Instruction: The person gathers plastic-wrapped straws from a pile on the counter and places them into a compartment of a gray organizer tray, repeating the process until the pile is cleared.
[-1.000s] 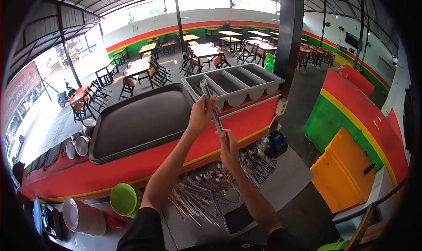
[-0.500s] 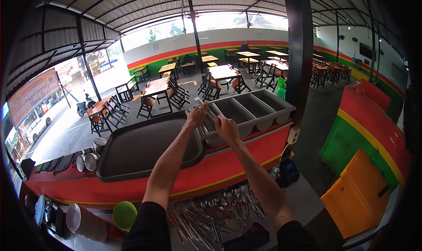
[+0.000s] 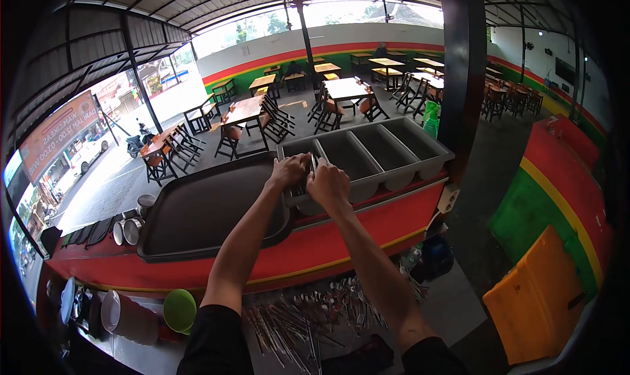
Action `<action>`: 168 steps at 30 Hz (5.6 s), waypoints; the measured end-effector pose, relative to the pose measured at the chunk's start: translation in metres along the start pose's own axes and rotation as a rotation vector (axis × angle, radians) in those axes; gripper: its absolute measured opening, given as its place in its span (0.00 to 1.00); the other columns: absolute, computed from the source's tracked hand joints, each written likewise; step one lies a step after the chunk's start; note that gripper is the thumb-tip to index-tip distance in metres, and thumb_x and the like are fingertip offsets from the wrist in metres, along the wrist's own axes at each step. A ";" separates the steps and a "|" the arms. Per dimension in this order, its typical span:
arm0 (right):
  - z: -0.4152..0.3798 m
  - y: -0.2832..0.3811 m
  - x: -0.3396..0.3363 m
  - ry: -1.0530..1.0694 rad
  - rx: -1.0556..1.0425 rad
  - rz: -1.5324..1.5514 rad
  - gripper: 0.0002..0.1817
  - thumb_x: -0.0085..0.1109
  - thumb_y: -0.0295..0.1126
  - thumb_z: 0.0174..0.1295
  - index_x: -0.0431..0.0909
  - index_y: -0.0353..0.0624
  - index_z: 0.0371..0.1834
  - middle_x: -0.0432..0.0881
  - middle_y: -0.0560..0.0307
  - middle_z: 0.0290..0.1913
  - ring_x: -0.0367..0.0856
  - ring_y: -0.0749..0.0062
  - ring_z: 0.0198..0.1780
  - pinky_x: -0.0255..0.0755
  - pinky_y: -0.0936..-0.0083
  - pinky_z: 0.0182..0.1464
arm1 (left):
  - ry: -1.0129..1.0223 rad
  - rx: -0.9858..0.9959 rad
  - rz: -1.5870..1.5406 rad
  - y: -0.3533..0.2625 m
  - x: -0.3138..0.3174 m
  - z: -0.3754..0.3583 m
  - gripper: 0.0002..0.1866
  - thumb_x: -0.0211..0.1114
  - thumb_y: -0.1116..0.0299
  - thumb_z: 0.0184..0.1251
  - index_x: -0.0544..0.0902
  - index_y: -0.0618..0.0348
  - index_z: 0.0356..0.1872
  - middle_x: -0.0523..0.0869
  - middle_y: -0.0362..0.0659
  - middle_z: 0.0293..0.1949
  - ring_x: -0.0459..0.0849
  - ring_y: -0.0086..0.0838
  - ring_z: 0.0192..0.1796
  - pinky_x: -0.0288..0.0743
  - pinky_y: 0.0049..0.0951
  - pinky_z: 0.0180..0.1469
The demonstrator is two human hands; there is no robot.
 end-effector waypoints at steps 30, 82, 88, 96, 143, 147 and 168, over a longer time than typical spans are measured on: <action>0.011 -0.007 0.002 0.084 0.135 -0.057 0.11 0.63 0.35 0.49 0.87 0.51 0.37 0.87 0.52 0.43 0.85 0.54 0.49 0.77 0.62 0.52 | -0.250 0.280 -0.221 0.002 -0.003 -0.004 0.09 0.66 0.61 0.60 0.88 0.50 0.38 0.90 0.41 0.37 0.87 0.35 0.44 0.72 0.44 0.55; -0.556 -0.026 0.184 0.663 0.958 0.648 0.17 0.59 0.36 0.69 0.73 0.34 0.52 0.84 0.58 0.36 0.81 0.79 0.33 0.75 0.81 0.36 | 0.216 -0.403 -1.075 0.158 0.332 -0.533 0.15 0.60 0.58 0.68 0.80 0.60 0.45 0.87 0.54 0.39 0.86 0.47 0.45 0.79 0.42 0.46; -0.568 -0.003 0.166 0.717 0.970 0.775 0.14 0.54 0.40 0.72 0.76 0.38 0.44 0.84 0.59 0.35 0.80 0.79 0.32 0.72 0.81 0.32 | 0.157 -0.576 -1.532 0.141 0.335 -0.537 0.25 0.66 0.58 0.68 0.73 0.69 0.54 0.86 0.47 0.38 0.85 0.27 0.42 0.78 0.27 0.42; -0.570 0.011 0.142 0.744 1.058 0.838 0.14 0.51 0.40 0.73 0.75 0.38 0.44 0.85 0.56 0.36 0.83 0.75 0.33 0.73 0.80 0.33 | 0.129 -0.707 -1.436 0.155 0.320 -0.534 0.19 0.67 0.61 0.67 0.76 0.67 0.49 0.86 0.43 0.32 0.84 0.21 0.35 0.76 0.22 0.33; -0.459 -0.050 0.006 0.709 1.027 1.237 0.12 0.49 0.38 0.74 0.75 0.41 0.45 0.68 0.67 0.23 0.63 0.84 0.19 0.58 0.84 0.22 | -0.086 -0.422 -1.960 -0.034 0.222 -0.358 0.16 0.47 0.52 0.79 0.70 0.53 0.37 0.61 0.31 0.22 0.60 0.17 0.23 0.62 0.23 0.26; -0.405 -0.071 -0.017 0.599 0.731 0.888 0.12 0.48 0.38 0.75 0.76 0.41 0.41 0.64 0.70 0.20 0.60 0.87 0.20 0.56 0.84 0.22 | -0.083 -0.024 -1.759 -0.071 0.123 -0.302 0.14 0.42 0.58 0.82 0.69 0.57 0.41 0.62 0.33 0.24 0.62 0.18 0.24 0.67 0.24 0.29; 0.024 -0.010 0.003 0.198 -0.019 -0.014 0.16 0.48 0.36 0.67 0.78 0.35 0.46 0.85 0.37 0.40 0.82 0.45 0.49 0.70 0.54 0.55 | -0.378 0.003 -0.338 0.025 0.017 0.094 0.20 0.49 0.52 0.73 0.76 0.53 0.55 0.84 0.56 0.49 0.82 0.52 0.53 0.72 0.48 0.57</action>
Point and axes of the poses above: each hand's wrist, its own z-axis towards the middle knuckle, its own x-axis out of the palm, y = z × x, the point moved 4 cm from there along z, towards the middle knuckle
